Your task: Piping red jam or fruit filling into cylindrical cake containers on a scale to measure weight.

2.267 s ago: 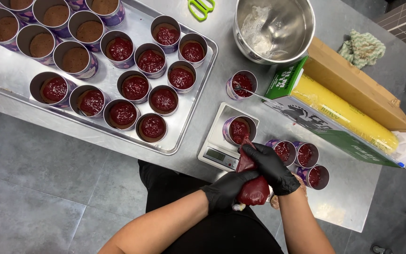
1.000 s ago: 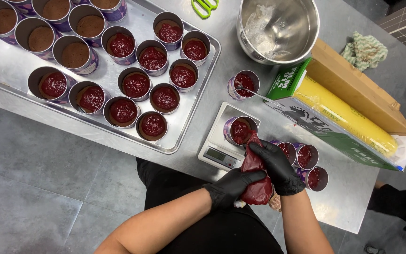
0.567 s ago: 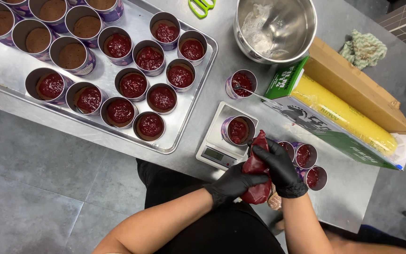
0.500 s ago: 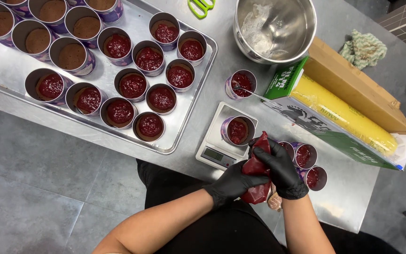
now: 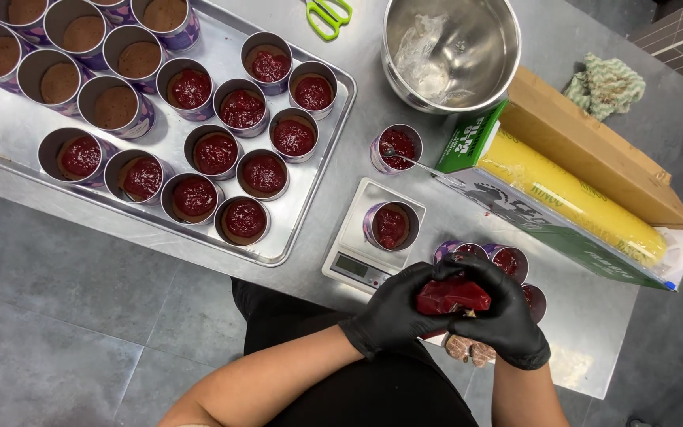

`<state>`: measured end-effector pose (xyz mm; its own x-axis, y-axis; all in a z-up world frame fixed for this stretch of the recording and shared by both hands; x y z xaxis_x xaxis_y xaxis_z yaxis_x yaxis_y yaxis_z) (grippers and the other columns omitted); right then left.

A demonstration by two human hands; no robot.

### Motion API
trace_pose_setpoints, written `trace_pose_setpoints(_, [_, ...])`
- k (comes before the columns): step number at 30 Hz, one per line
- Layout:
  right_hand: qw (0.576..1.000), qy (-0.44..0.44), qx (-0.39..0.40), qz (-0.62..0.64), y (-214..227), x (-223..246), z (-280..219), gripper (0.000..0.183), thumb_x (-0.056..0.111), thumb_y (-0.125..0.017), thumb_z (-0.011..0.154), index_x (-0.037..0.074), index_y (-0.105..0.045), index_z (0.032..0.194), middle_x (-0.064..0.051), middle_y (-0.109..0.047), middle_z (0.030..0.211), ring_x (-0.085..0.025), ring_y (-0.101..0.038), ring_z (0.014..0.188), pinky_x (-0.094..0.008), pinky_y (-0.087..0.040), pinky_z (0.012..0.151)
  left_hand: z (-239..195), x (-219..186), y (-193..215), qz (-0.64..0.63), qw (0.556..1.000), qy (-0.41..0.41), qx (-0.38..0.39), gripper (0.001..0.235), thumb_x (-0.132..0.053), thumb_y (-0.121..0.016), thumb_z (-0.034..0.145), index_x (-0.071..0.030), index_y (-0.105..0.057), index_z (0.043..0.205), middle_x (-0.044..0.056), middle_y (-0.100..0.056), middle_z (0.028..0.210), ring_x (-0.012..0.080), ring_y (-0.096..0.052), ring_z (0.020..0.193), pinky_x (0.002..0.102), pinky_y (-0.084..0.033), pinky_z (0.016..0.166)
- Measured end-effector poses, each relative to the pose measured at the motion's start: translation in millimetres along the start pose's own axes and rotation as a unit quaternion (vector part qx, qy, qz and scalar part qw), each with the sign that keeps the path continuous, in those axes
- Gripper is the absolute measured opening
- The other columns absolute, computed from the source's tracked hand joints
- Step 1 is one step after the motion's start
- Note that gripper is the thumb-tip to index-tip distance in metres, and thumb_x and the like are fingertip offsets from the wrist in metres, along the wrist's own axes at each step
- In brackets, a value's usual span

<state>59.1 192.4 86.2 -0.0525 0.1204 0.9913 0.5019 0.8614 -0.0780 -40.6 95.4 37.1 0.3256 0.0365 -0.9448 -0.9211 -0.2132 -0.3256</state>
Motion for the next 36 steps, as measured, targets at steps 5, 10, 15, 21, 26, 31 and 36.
trace_pose_setpoints(5, [0.992,0.118,0.003,0.039,29.7,7.8,3.8,0.077,0.017,-0.090,0.076,0.001,-0.055,0.142,-0.013,-0.061,0.136,-0.025,-0.059,0.128,-0.039,-0.047,0.113,5.4,-11.6,7.2,0.022,0.996,0.084,0.012,0.053,-0.029,-0.087,0.083,-0.007,-0.065,0.125,0.007,-0.071,0.117,0.0161,-0.070,0.107,0.032,-0.057,0.095])
trace_pose_setpoints(10, [0.976,-0.031,-0.214,-0.022,100.7,-69.6,6.0,0.037,0.018,-0.076,0.101,-0.011,-0.058,0.113,-0.021,-0.068,0.133,-0.027,-0.061,0.125,-0.039,-0.049,0.104,-3.2,-29.9,54.1,0.051,0.991,-0.016,-0.126,0.055,-0.022,-0.089,0.079,-0.005,-0.062,0.125,0.006,-0.069,0.120,0.0152,-0.068,0.111,0.032,-0.057,0.098])
trace_pose_setpoints(15, [0.932,-0.045,-0.098,-0.347,11.0,-57.2,60.9,0.089,0.027,-0.085,0.075,0.007,-0.045,0.151,-0.017,-0.057,0.144,-0.031,-0.056,0.125,-0.042,-0.049,0.101,-19.6,-85.1,94.1,0.040,0.980,-0.038,-0.193,0.045,-0.010,-0.084,0.083,-0.005,-0.064,0.123,0.006,-0.073,0.116,0.0156,-0.070,0.107,0.031,-0.058,0.095])
trace_pose_setpoints(21, [0.839,-0.037,-0.034,-0.542,-27.7,-69.2,95.0,0.117,0.039,-0.093,0.061,0.003,-0.031,0.153,-0.021,-0.052,0.139,-0.040,-0.054,0.122,-0.047,-0.047,0.102,-59.2,-107.5,140.4,0.060,0.948,-0.076,-0.304,0.045,0.001,-0.081,0.082,-0.003,-0.064,0.123,0.006,-0.072,0.116,0.0165,-0.071,0.107,0.033,-0.060,0.093])
trace_pose_setpoints(26, [0.817,-0.046,-0.023,-0.574,-34.5,-55.7,111.0,0.113,0.040,-0.091,0.059,0.004,-0.035,0.150,-0.017,-0.058,0.131,-0.037,-0.060,0.112,-0.046,-0.050,0.097,-104.7,-122.2,176.6,0.029,0.912,-0.078,-0.401,0.048,0.003,-0.083,0.077,-0.002,-0.066,0.122,0.009,-0.074,0.114,0.0187,-0.072,0.104,0.035,-0.062,0.089])
trace_pose_setpoints(31, [0.828,-0.038,-0.009,-0.559,-68.4,-20.6,146.7,0.115,0.045,-0.091,0.058,0.004,-0.035,0.150,-0.013,-0.062,0.129,-0.034,-0.061,0.113,-0.044,-0.051,0.099,-151.9,-115.6,218.4,-0.068,0.883,-0.015,-0.465,0.045,0.003,-0.082,0.075,-0.001,-0.068,0.118,0.012,-0.077,0.110,0.0209,-0.075,0.101,0.037,-0.063,0.085])
trace_pose_setpoints(36, [0.880,0.065,-0.017,-0.470,-146.1,11.4,265.3,0.122,0.043,-0.090,0.061,-0.001,-0.026,0.155,-0.021,-0.058,0.132,-0.038,-0.056,0.124,-0.045,-0.045,0.106,-189.9,-104.4,293.8,-0.028,0.873,-0.011,-0.486,0.045,0.005,-0.082,0.074,0.002,-0.067,0.116,0.014,-0.078,0.107,0.0223,-0.075,0.098,0.037,-0.062,0.085])
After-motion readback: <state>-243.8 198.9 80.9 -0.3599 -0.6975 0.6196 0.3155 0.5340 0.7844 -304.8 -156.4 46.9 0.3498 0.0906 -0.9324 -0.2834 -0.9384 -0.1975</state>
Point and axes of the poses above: each hand's wrist, its own z-axis towards the middle knuckle, its own y-axis out of the back of the hand, x = y × z, the point moved 7 cm from there along z, towards the middle knuckle
